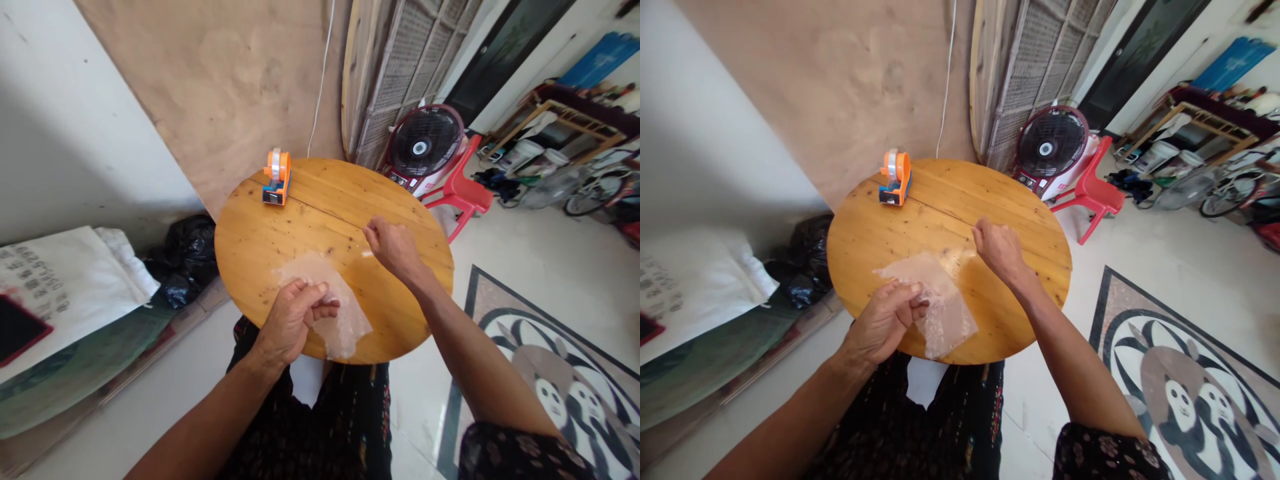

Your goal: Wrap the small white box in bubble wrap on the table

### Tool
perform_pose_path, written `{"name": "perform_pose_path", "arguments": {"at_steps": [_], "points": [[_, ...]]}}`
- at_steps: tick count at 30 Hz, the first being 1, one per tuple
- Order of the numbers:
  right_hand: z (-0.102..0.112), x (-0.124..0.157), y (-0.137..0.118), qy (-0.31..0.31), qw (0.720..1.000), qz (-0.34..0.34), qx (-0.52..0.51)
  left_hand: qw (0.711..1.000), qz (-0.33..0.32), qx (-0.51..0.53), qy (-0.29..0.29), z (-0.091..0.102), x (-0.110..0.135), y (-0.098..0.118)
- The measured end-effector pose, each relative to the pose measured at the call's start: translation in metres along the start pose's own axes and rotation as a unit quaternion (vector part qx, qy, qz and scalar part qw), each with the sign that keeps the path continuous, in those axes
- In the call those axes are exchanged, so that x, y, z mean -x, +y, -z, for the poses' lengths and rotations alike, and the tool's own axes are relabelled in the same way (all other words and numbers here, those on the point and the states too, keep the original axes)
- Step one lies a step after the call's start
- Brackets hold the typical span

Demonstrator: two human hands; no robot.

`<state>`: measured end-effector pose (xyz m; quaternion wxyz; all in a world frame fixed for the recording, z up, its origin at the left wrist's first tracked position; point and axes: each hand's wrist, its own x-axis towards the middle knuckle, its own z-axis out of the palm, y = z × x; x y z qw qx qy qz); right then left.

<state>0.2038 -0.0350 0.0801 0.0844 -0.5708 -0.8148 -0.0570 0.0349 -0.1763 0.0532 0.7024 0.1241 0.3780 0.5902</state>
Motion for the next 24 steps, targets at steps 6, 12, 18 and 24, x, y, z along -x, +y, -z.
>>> {"name": "perform_pose_path", "arguments": {"at_steps": [6,12,18,24], "points": [[0.000,0.008,0.002,0.005,1.000,0.001,0.000,1.000,0.004,0.002,0.006,0.001,0.001,-0.003],[-0.003,0.015,-0.001,0.007,0.998,0.009,0.064,1.000,0.004,0.004,0.002,-0.002,0.001,-0.006],[-0.011,0.019,-0.002,0.018,0.993,0.040,0.112,1.000,0.009,0.010,0.005,-0.006,0.000,-0.008],[-0.020,0.018,0.006,0.017,0.991,0.064,0.113,1.000,0.013,0.006,0.007,-0.008,0.000,-0.008]]}}
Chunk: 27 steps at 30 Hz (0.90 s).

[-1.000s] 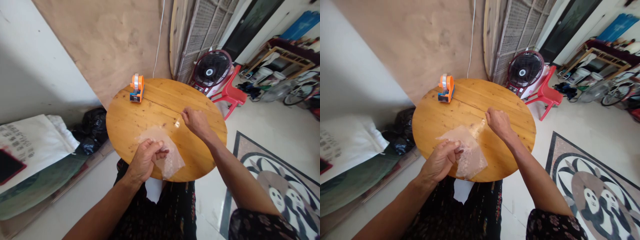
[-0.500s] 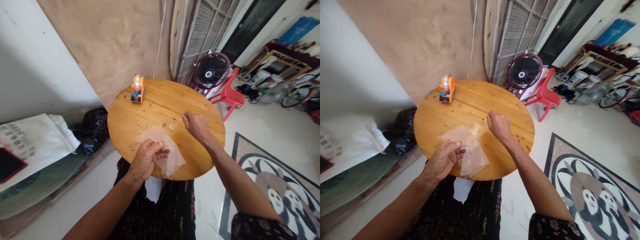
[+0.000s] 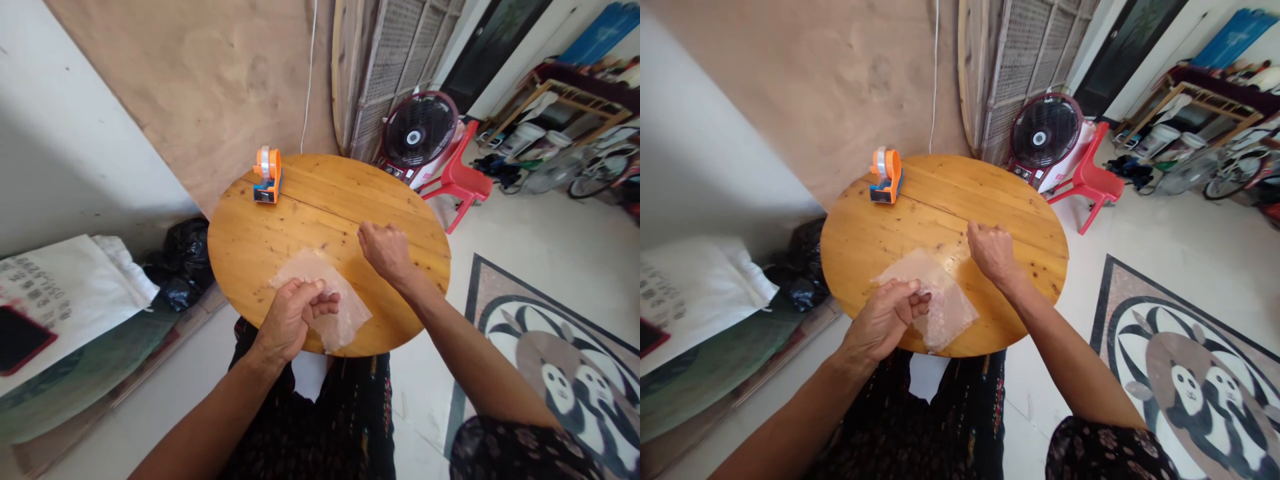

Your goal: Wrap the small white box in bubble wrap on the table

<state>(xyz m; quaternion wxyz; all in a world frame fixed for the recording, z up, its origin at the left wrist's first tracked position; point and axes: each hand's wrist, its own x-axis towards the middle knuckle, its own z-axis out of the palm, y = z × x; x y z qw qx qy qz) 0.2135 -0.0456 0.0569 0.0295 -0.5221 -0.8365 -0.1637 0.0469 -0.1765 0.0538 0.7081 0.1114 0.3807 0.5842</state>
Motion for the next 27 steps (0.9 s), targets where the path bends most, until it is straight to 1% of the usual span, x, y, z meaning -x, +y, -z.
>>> {"name": "perform_pose_path", "arguments": {"at_steps": [4,8,12,14,16,17,18,19,20,22,23,24,25,27], "points": [[-0.013,-0.006,0.006,0.024,0.999,0.035,0.009,1.000,0.000,-0.004,-0.003,0.000,-0.001,-0.001],[-0.030,-0.014,0.012,0.022,0.997,0.067,0.008,1.000,-0.001,-0.007,-0.004,0.000,-0.003,-0.003],[-0.041,-0.020,0.010,0.028,0.995,0.092,-0.021,1.000,-0.012,-0.005,-0.015,-0.005,-0.006,-0.005],[-0.042,-0.021,0.007,0.028,0.996,0.067,-0.056,1.000,-0.013,0.000,-0.021,-0.007,-0.007,-0.005],[-0.040,-0.020,0.008,0.024,0.992,0.012,-0.122,1.000,-0.008,-0.002,-0.024,-0.008,-0.008,-0.006],[-0.039,-0.019,0.009,0.022,0.985,-0.017,-0.171,1.000,-0.005,-0.005,-0.024,-0.007,-0.009,-0.006],[-0.037,-0.018,0.011,0.019,0.972,-0.038,-0.229,1.000,-0.003,-0.009,-0.022,-0.006,-0.009,-0.006],[-0.035,-0.016,0.014,0.016,0.954,-0.054,-0.295,1.000,-0.001,-0.014,-0.019,-0.005,-0.008,-0.005],[-0.033,-0.015,0.017,0.014,0.929,-0.065,-0.365,1.000,0.000,-0.017,-0.014,-0.003,-0.008,-0.005],[-0.028,-0.010,0.024,0.009,0.868,-0.079,-0.491,1.000,0.003,-0.020,-0.005,0.001,-0.006,-0.004],[-0.023,-0.008,0.026,0.006,0.840,-0.084,-0.536,1.000,0.004,-0.020,-0.001,0.003,-0.005,-0.004],[-0.018,-0.006,0.029,0.004,0.819,-0.087,-0.567,1.000,0.004,-0.021,0.000,0.005,-0.004,-0.004],[-0.012,-0.003,0.031,0.004,0.804,-0.087,-0.588,1.000,0.005,-0.023,-0.002,0.006,-0.003,-0.005],[0.002,0.001,0.033,0.005,0.790,-0.081,-0.608,0.999,0.006,-0.030,-0.010,0.009,-0.001,-0.006]]}}
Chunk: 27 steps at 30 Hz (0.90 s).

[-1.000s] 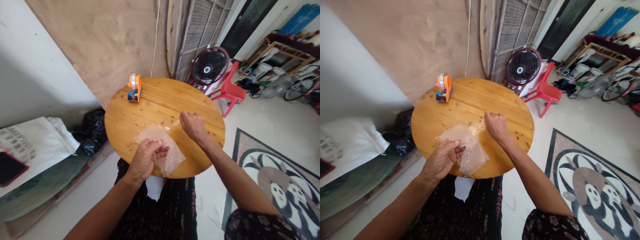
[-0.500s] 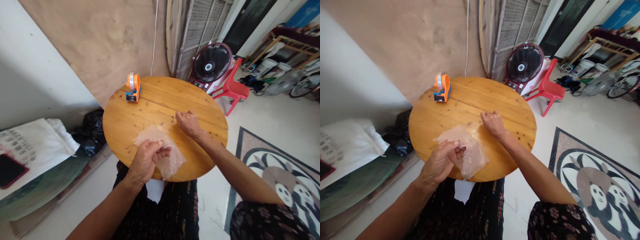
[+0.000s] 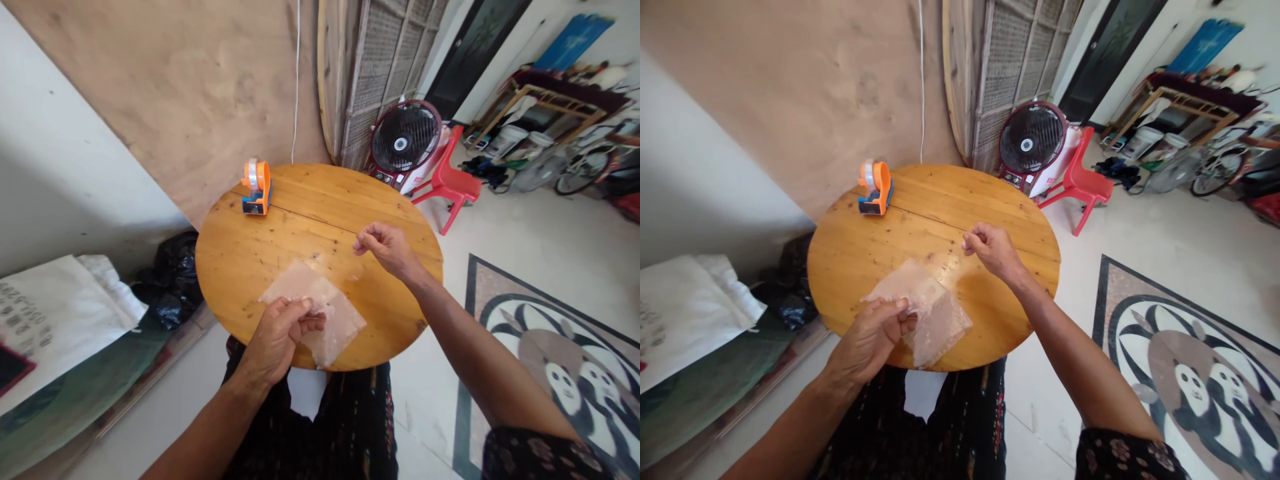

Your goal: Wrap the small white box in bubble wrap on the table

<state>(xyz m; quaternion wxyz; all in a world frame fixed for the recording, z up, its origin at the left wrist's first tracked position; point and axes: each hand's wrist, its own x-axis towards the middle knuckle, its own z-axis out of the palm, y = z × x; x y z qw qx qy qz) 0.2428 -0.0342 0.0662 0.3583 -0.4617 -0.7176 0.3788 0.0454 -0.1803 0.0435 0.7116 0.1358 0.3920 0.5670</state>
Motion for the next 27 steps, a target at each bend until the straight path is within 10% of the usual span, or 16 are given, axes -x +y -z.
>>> {"name": "perform_pose_path", "arguments": {"at_steps": [27], "points": [[-0.039,0.040,-0.110,-0.104,0.989,0.105,0.010,0.989,-0.077,-0.126,0.019,0.052,0.048,0.015]]}}
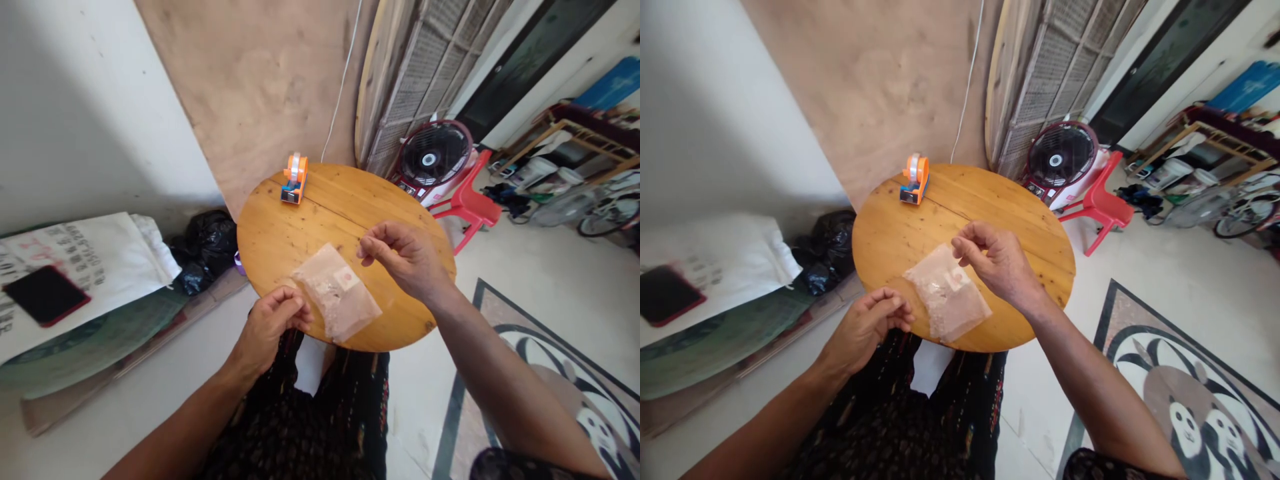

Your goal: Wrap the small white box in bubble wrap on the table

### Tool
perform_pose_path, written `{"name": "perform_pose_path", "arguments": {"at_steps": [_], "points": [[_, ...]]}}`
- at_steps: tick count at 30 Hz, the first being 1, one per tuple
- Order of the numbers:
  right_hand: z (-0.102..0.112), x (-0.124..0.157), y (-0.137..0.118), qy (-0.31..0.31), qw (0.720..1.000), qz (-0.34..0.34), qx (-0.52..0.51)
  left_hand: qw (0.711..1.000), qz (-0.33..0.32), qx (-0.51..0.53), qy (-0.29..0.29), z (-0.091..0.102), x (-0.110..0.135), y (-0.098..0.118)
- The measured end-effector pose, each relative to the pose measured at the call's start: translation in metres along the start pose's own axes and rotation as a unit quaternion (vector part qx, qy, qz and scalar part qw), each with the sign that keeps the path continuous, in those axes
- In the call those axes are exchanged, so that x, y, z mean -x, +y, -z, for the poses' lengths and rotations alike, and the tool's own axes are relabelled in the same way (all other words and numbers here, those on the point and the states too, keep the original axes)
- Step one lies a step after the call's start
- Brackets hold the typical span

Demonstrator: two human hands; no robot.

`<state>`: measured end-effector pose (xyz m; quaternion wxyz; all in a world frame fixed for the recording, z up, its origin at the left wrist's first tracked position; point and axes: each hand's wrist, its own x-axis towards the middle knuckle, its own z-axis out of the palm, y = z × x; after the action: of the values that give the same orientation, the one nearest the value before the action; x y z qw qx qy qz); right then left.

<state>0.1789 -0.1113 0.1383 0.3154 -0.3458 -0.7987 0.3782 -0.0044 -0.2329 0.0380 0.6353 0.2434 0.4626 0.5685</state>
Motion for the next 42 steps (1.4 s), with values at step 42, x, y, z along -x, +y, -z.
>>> {"name": "perform_pose_path", "arguments": {"at_steps": [42], "points": [[-0.039,0.044,-0.095,0.060,0.990,0.117,-0.046,0.863,0.197,0.326,-0.333,-0.015,0.087,0.037]]}}
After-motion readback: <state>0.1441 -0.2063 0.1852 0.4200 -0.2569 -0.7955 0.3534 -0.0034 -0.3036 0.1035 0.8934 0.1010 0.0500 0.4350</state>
